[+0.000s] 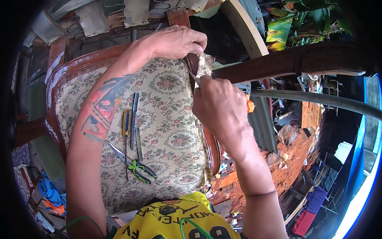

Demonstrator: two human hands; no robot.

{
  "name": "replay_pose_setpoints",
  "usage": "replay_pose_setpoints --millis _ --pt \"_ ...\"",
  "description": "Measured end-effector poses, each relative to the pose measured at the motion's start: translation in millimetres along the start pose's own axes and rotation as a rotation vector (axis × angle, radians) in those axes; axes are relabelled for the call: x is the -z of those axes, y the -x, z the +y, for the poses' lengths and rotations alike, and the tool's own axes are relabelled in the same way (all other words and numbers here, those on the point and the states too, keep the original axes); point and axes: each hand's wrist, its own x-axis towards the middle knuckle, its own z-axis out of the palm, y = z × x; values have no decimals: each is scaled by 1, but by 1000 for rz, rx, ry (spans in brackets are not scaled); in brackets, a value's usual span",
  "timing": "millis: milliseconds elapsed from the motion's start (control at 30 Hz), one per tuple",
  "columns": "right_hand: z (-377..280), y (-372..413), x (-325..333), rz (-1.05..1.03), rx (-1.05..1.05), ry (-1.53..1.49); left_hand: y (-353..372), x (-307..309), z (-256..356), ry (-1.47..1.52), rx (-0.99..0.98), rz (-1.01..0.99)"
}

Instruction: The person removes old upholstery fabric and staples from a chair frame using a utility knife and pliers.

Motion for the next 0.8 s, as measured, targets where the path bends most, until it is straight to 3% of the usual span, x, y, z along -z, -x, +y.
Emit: replay_pose_setpoints --millis 100,167,233,267,300,333,367,433,567,633,700,767,800 --pt "21 47 20 23 -89 -253 7 -6 9 118 -51 23" --pt "31 77 33 -149 -268 -372 19 -12 16 178 -81 11" --pt "46 113 23 -170 -258 -521 34 -25 21 397 44 76" --pt "51 129 15 -203 -266 -584 41 -35 18 435 -28 125" --pt "55 142 9 -231 -269 -649 53 -30 33 384 93 17" --pt "58 151 9 -375 -351 -720 69 -36 44 339 85 2" --pt "68 167 -8 -385 -316 -827 83 -44 55 290 78 -9" --pt "72 183 -17 -513 -366 -940 106 -54 81 125 305 -180" --pt "84 217 -37 -630 -355 -1066 135 -84 90 113 289 -78" --pt "91 236 -43 -606 -353 -1138 145 -100 87 -53 280 120" --pt "98 257 -43 -585 -374 -1239 146 -103 97 -48 407 71" --pt "109 275 -51 -623 -391 -1259 147 -124 82 -342 272 425" --pt "113 285 -55 -589 -406 -1260 143 -121 83 -285 323 405"
